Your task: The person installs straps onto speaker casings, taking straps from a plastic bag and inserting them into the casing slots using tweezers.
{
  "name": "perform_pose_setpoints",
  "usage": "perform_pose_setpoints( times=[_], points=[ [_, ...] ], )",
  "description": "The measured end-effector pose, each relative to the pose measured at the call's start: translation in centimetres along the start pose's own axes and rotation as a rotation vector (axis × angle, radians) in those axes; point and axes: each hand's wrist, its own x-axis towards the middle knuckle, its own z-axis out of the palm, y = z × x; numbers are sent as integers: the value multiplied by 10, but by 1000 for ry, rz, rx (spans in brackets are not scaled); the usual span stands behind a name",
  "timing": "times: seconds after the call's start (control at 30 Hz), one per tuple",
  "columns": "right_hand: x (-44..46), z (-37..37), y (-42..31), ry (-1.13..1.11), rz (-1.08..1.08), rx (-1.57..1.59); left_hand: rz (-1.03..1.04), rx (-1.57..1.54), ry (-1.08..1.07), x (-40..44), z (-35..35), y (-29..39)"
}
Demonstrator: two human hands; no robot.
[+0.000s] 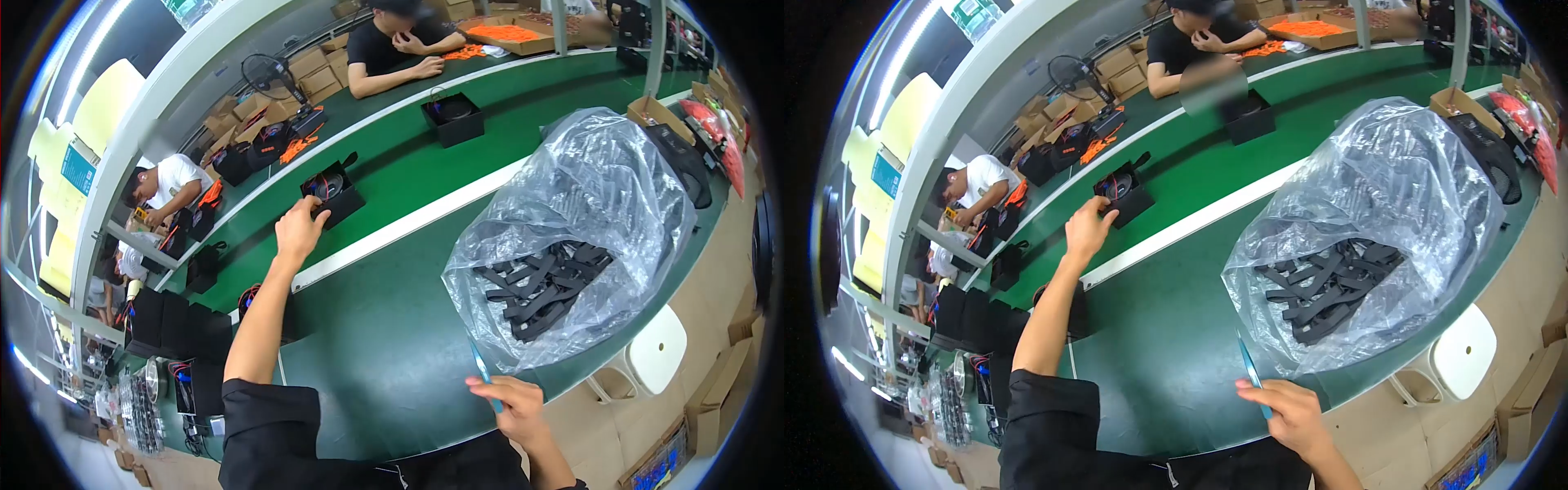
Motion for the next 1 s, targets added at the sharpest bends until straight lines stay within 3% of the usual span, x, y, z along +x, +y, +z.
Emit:
perform_pose_setpoints(
  times=[0.1, 0.23, 0.33, 0.37, 0.43, 0.53, 0.6, 0.67, 0.7, 0.87, 1.0],
  points=[
    [7, -7, -15, 29, 78, 41, -45, -51, -69, -10, -43, -14],
    [27, -12, -23, -48, -183, -229, -141, 64, -283, -39, -63, -91],
    [34, 16, 17, -123, -28, -419, -136, 32, -426, -68, -74, -125],
    [36, 13, 14, -172, -50, -435, -162, 18, -461, -77, -77, -134],
    [38, 10, 1, -58, -95, -244, -198, -19, -534, -88, -79, -133],
    [29, 16, 0, 54, -55, -81, -268, -292, -440, -107, -66, -135],
    [30, 30, 11, 105, -56, -124, -310, -234, -351, -117, -65, -116],
    [32, 28, 14, -31, -36, -204, -347, -113, -352, -124, -78, -85],
    [30, 27, 11, -81, -31, -236, -301, -117, -293, -132, -73, -82],
    [65, 10, -2, -155, -192, -351, -242, -98, -455, -120, -75, -89],
    [122, -2, -2, -80, -389, -614, 3, -121, -163, -51, -65, -47]
  ],
)
